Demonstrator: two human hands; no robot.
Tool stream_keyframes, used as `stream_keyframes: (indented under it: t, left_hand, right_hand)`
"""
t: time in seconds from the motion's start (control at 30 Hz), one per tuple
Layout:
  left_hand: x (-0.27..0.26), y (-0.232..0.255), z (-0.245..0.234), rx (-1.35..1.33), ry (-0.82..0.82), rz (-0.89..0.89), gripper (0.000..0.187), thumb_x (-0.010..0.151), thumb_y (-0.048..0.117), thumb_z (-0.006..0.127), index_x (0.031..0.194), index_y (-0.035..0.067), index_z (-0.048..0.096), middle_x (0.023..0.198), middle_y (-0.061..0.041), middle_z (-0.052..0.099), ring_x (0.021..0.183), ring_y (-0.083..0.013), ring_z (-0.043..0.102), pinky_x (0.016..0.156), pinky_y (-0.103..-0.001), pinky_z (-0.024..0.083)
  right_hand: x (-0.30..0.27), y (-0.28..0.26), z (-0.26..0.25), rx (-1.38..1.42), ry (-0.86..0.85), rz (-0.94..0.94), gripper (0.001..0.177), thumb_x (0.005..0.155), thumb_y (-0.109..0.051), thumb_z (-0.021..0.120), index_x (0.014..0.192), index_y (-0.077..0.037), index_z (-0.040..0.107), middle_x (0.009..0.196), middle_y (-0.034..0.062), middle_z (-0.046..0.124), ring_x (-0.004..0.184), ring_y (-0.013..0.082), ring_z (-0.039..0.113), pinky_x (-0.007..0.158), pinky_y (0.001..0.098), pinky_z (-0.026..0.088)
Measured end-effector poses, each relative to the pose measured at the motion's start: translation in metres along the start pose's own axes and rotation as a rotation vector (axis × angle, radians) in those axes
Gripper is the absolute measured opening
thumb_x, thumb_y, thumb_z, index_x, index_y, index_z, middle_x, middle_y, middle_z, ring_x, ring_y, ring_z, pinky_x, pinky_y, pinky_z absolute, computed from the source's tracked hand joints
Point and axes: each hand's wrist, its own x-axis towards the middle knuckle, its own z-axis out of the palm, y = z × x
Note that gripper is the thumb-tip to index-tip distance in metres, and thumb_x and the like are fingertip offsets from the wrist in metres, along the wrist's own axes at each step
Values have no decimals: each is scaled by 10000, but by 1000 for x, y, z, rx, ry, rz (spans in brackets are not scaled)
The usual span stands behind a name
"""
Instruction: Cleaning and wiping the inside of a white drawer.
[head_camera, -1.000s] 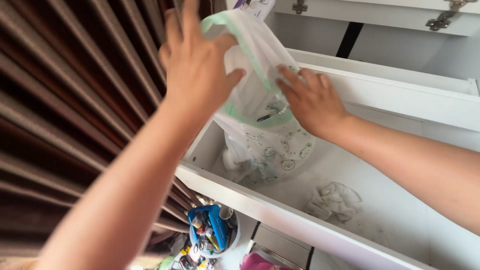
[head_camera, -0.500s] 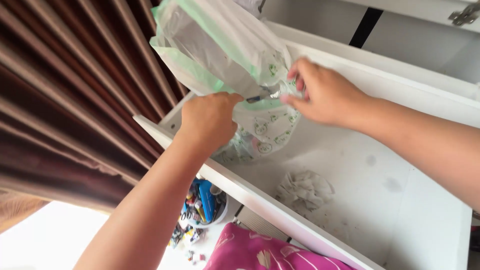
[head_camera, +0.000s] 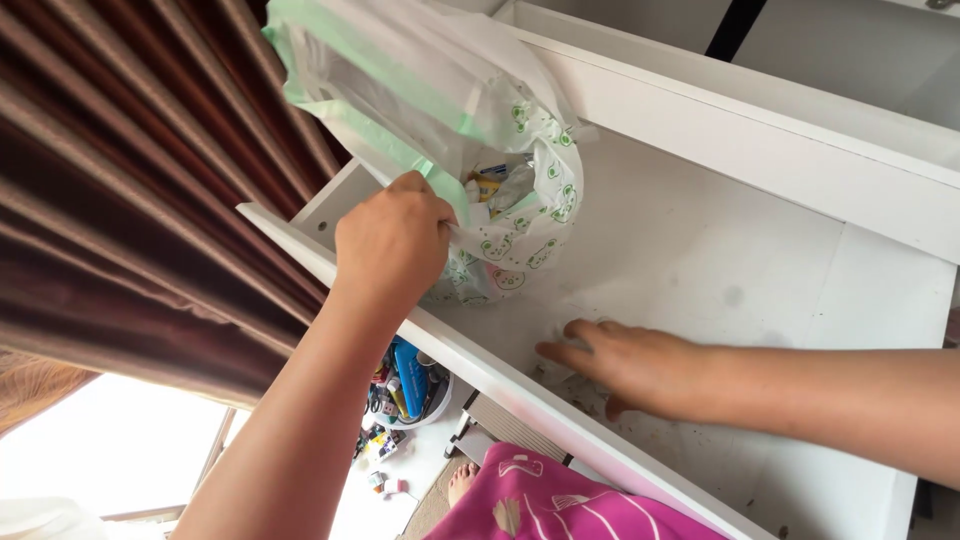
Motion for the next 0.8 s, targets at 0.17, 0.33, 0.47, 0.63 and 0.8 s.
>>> stream_keyframes:
  t: [0.17, 0.33, 0.47, 0.63, 0.8]
  left_hand:
    - [-3, 4, -6, -7, 14, -21, 175, 845, 158, 671, 864, 219, 834, 1011, 3, 704, 841, -292, 699, 686, -452, 570]
    - [-5, 3, -5, -7, 21, -14, 176, 846, 153, 668, 866, 211, 832, 999, 9, 707, 856, -286, 700, 685, -449, 571]
    - [-8, 5, -7, -50, 70, -10, 170, 854, 135, 663, 880, 176, 826, 1005, 2, 707, 831, -292, 700, 691, -445, 568]
    - [-6, -1, -6, -172, 167, 15, 160, 834, 69, 677, 893, 111, 819, 1003, -51, 707, 793, -299, 701, 710, -428, 571]
    - [-5, -2, -9, -348, 267, -11, 172, 834, 6, 691, 934, 73, 813, 990, -105, 690, 741, -258, 708, 692, -360, 596]
  right_hand:
    - [17, 6, 37, 52, 165, -74, 726, 713, -101, 840, 1385, -117, 564, 1313, 143, 558, 1097, 369, 598, 904, 442, 537]
    - [32, 16, 61, -118, 124, -133, 366, 896, -61, 725, 1257, -114, 701, 1209, 129, 639, 1100, 332, 619, 871, 418, 560]
    - [38, 40, 49, 269, 201, -31, 417, 732, -14, 761, 1129, -138, 797, 1147, 99, 748, 1016, 253, 710, 860, 351, 574]
    - [38, 66, -12, 624, 333, 274, 334, 810, -90, 748, 1136, -159, 782, 1031, 32, 832, 928, 145, 800, 867, 295, 613]
    - [66, 81, -20, 413, 432, 377, 336, 823, -124, 757, 1157, -149, 778, 1058, 76, 803, 946, 205, 767, 871, 341, 587]
